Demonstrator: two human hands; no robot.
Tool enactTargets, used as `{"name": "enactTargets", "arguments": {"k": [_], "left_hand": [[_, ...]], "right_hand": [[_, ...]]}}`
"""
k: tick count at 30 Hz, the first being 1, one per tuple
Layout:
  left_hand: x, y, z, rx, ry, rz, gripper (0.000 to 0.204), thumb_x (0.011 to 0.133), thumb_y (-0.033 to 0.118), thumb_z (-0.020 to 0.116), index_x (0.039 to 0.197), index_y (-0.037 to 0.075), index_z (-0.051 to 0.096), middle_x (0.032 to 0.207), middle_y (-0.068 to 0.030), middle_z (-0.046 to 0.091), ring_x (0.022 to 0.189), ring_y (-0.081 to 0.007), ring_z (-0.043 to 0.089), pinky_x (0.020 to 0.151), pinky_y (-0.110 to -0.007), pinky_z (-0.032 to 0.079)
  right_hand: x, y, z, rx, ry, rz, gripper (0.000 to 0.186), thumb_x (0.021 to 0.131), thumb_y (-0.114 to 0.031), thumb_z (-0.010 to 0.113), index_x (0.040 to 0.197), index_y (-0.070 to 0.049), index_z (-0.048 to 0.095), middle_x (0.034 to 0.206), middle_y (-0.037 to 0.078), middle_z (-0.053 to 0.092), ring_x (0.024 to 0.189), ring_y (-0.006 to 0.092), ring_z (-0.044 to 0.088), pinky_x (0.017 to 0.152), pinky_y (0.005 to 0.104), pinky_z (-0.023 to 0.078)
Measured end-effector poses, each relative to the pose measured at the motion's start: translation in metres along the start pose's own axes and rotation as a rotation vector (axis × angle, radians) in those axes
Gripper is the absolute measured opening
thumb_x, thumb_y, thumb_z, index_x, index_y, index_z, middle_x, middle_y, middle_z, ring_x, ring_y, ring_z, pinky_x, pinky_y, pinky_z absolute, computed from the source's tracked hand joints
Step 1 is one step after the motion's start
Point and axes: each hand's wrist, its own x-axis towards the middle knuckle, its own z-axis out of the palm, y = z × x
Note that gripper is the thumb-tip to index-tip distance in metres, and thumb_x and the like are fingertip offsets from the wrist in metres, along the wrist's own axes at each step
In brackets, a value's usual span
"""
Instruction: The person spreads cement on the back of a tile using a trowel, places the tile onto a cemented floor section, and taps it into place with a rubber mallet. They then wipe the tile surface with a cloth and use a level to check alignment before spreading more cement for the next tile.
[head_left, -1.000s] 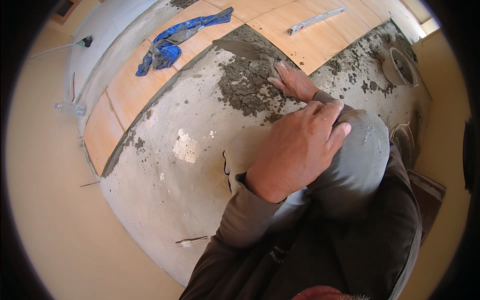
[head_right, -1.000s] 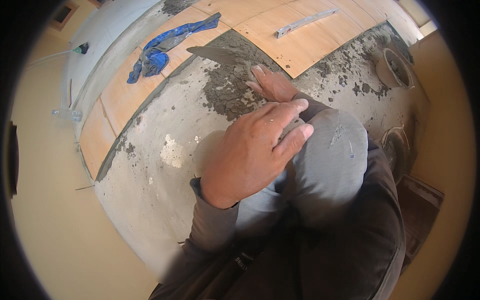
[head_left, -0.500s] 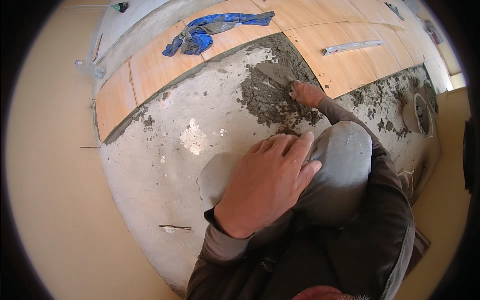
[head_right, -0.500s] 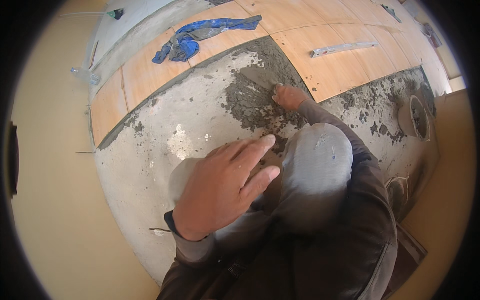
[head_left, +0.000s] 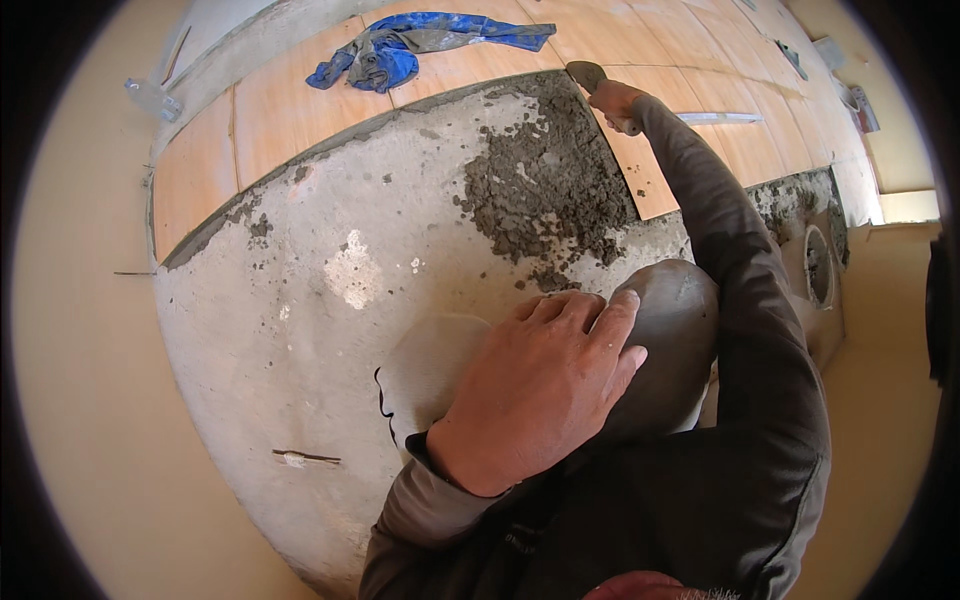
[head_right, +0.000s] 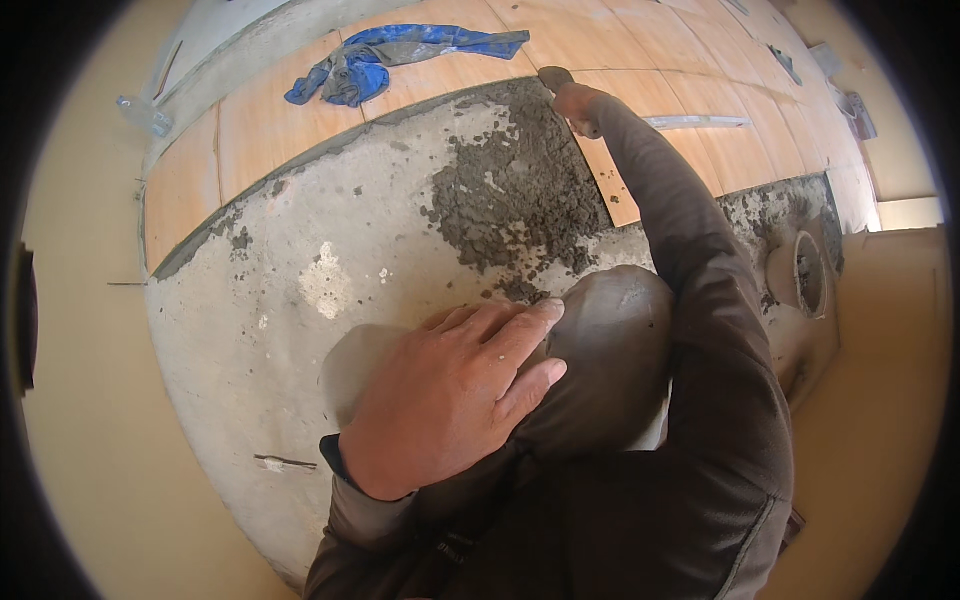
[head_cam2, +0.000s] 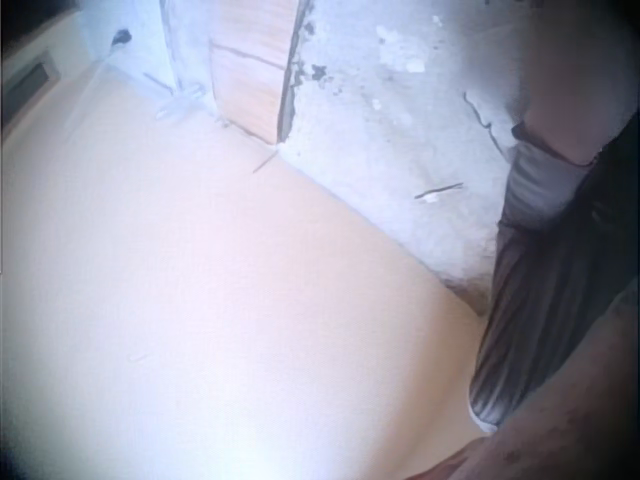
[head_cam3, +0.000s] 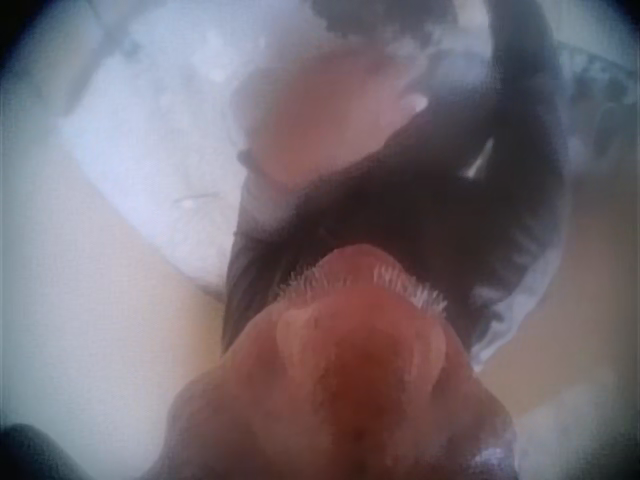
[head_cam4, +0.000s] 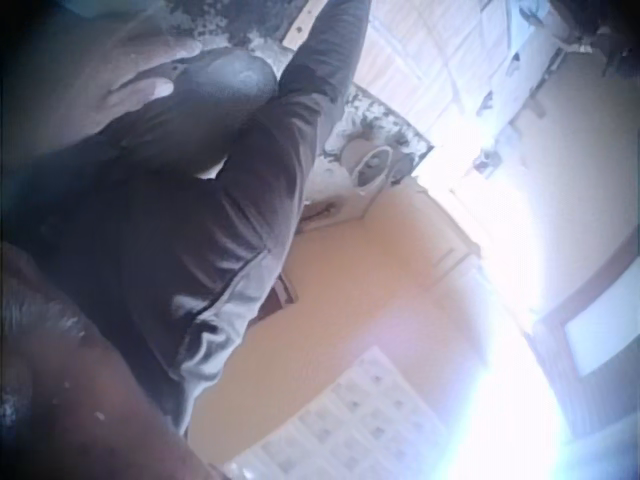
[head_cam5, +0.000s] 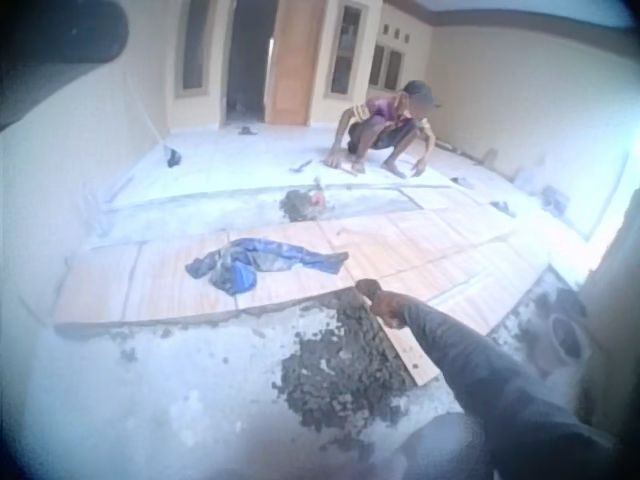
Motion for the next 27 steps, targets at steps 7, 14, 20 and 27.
{"name": "enactTargets", "arguments": {"k": [7, 14, 20, 27], "left_hand": [[-0.007, -0.004, -0.004, -0.065, 0.062, 0.022, 0.044, 0.1, 0.027, 0.067, 0.132, -0.001, 0.062, 0.109, -0.0225, 0.07, 0.099, -0.0388, 0.069, 0.088, -0.046, 0.055], [-0.018, -0.011, -0.009, -0.111, 0.092, 0.078, 0.04, 0.1, 0.025, 0.067, 0.131, -0.001, 0.063, 0.111, -0.0192, 0.07, 0.099, -0.0377, 0.068, 0.087, -0.045, 0.055], [-0.024, -0.027, -0.035, -0.213, 0.226, 0.0, 0.038, 0.103, 0.023, 0.063, 0.133, -0.001, 0.064, 0.117, -0.0186, 0.073, 0.107, -0.0301, 0.072, 0.094, -0.038, 0.055], [-0.057, -0.221, -0.006, -0.077, 1.102, -0.593, 0.04, 0.106, 0.022, 0.057, 0.139, 0.0, 0.063, 0.133, -0.0237, 0.068, 0.123, -0.0288, 0.067, 0.103, -0.038, 0.052]], "right_hand": [[0.029, -0.023, 0.004, -0.745, -0.21, -0.135, 0.019, 0.095, -0.017, 0.055, 0.092, 0.001, 0.059, 0.07, 0.012, 0.061, 0.06, 0.0244, 0.057, 0.05, 0.0414, 0.044], [-0.105, 0.039, 0.06, -0.1, -0.223, 0.287, 0.035, 0.097, -0.02, 0.054, 0.12, 0.005, 0.058, 0.077, 0.019, 0.067, 0.057, 0.0293, 0.066, 0.045, 0.0449, 0.051], [-0.238, 0.065, 0.127, 0.005, -0.157, -0.083, 0.035, 0.097, -0.024, 0.062, 0.109, 0.008, 0.063, 0.097, 0.032, 0.072, 0.086, 0.0415, 0.075, 0.068, 0.0473, 0.059], [-0.236, 0.066, 0.098, -0.278, 0.403, -0.299, 0.027, 0.102, -0.02, 0.052, 0.116, 0.002, 0.057, 0.095, 0.027, 0.07, 0.079, 0.0407, 0.073, 0.068, 0.0518, 0.059]]}}
